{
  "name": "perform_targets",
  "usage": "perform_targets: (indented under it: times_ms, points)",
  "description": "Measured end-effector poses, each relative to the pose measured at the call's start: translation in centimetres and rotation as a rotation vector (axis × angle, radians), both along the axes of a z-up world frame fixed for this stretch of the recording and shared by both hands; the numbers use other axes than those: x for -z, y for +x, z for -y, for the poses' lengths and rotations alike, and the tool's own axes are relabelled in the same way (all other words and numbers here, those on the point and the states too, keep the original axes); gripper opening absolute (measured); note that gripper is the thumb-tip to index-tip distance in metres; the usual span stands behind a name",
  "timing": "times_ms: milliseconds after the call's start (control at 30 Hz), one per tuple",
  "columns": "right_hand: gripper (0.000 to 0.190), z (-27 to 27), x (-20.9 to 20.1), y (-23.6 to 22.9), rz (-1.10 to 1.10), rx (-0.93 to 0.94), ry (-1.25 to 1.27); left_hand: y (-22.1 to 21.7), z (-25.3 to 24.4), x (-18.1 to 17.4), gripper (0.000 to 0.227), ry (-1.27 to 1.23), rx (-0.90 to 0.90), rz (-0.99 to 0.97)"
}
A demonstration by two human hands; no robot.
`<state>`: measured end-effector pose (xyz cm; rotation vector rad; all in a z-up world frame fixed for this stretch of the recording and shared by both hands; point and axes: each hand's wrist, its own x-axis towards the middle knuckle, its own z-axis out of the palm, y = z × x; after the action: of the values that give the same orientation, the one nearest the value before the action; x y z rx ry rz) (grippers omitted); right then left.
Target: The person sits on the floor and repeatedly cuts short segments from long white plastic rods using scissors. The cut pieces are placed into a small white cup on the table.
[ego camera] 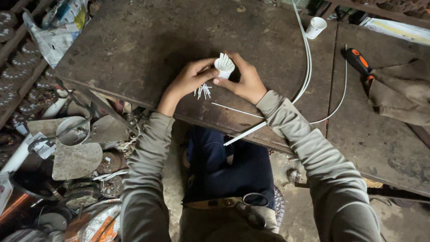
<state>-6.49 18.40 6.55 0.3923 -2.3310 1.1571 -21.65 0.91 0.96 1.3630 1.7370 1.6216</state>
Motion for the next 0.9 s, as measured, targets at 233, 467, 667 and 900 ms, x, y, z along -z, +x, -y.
perform_targets:
  times_ms: [233,467,667,900]
  points:
    - [0.058,-1.3,0.9,-0.4,-0.004,0.188,0.034,0.8,0.4,-0.5,0.040,0.022,-0.272,-0.134]
    - [0.067,-1.7,0.8,-0.3,-0.030,0.264,0.331,1.1,0.5,-1.3,0.026,0.195,-0.398,-0.141]
    - [0.066,-1.6,1.1,-0.5,-0.024,0.255,0.289,1.2,0.5,-1.7,0.024,0.181,-0.383,-0.135]
    - [0.068,-1.5,1.1,-0.3,0.003,0.267,0.274,1.6,0.8,-1.9,0.019,0.179,-0.332,-0.205]
